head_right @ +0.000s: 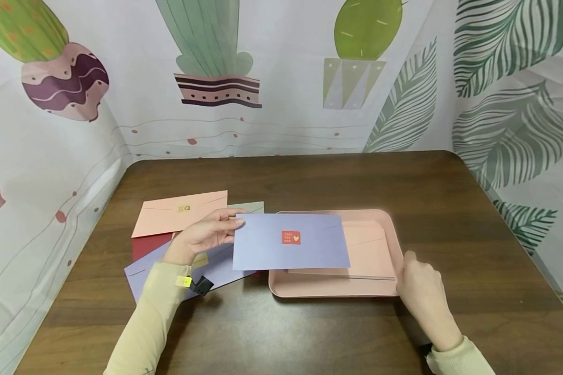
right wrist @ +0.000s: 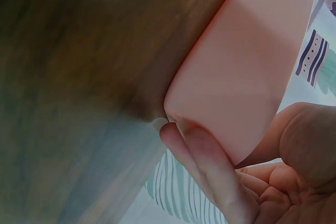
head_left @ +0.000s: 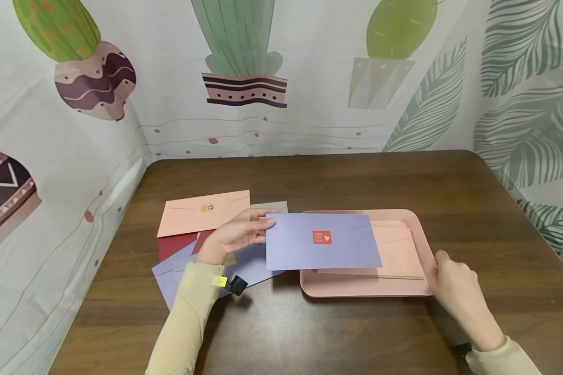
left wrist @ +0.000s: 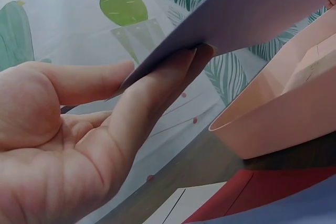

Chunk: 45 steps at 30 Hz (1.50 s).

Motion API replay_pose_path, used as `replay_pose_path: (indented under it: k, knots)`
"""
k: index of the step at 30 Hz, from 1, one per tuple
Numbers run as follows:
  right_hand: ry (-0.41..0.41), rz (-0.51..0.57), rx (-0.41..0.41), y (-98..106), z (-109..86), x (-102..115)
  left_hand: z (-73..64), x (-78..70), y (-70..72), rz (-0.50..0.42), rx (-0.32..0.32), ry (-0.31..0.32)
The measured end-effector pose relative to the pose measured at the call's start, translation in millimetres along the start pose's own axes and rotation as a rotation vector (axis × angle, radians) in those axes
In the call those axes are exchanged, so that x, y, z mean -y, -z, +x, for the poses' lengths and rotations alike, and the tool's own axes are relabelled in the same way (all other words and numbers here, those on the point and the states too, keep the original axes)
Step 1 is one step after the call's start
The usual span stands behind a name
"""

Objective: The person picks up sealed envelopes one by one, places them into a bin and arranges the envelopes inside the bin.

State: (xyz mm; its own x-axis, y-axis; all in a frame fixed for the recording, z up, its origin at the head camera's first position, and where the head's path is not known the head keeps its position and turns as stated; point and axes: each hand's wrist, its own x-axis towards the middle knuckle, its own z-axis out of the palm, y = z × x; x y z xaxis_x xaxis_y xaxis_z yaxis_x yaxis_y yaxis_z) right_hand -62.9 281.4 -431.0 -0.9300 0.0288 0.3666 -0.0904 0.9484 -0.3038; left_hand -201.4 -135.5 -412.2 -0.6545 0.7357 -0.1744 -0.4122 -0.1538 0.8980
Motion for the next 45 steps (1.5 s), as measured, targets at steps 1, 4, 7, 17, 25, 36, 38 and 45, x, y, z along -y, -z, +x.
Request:
replay_pose_path:
  k: [1,4,7,17,25,36,38,45]
  knots:
    - [0.000,-0.001,0.000,0.0,-0.1,-0.1,0.7,0.4,-0.4,0.000,0.000,0.000]
    - [-0.001,0.000,-0.003,-0.1,0.0,-0.1,3.2,1.8,-0.9,-0.001,0.011,-0.005]
    - [0.004,0.002,-0.007,-0.1,0.1,0.0,5.2,3.0,-1.5,0.001,0.013,-0.007]
    - [0.003,0.001,-0.009,-1.3,-0.1,-0.1,12.1,5.2,-5.0,0.001,-0.015,0.007]
    - [0.010,-0.007,-0.008,-1.5,-0.2,0.1,18.6,6.5,-8.4,0.015,-0.010,0.022]
    - [0.013,-0.020,0.015,0.3,0.6,2.4,27.3,11.0,-10.1,0.021,0.000,0.013]
    - [0.013,-0.022,0.009,0.0,0.5,2.2,29.4,12.7,-10.0,0.015,0.010,0.012]
    - [0.014,-0.024,-0.007,-0.1,0.1,2.7,34.9,14.3,-16.2,0.012,0.019,0.024]
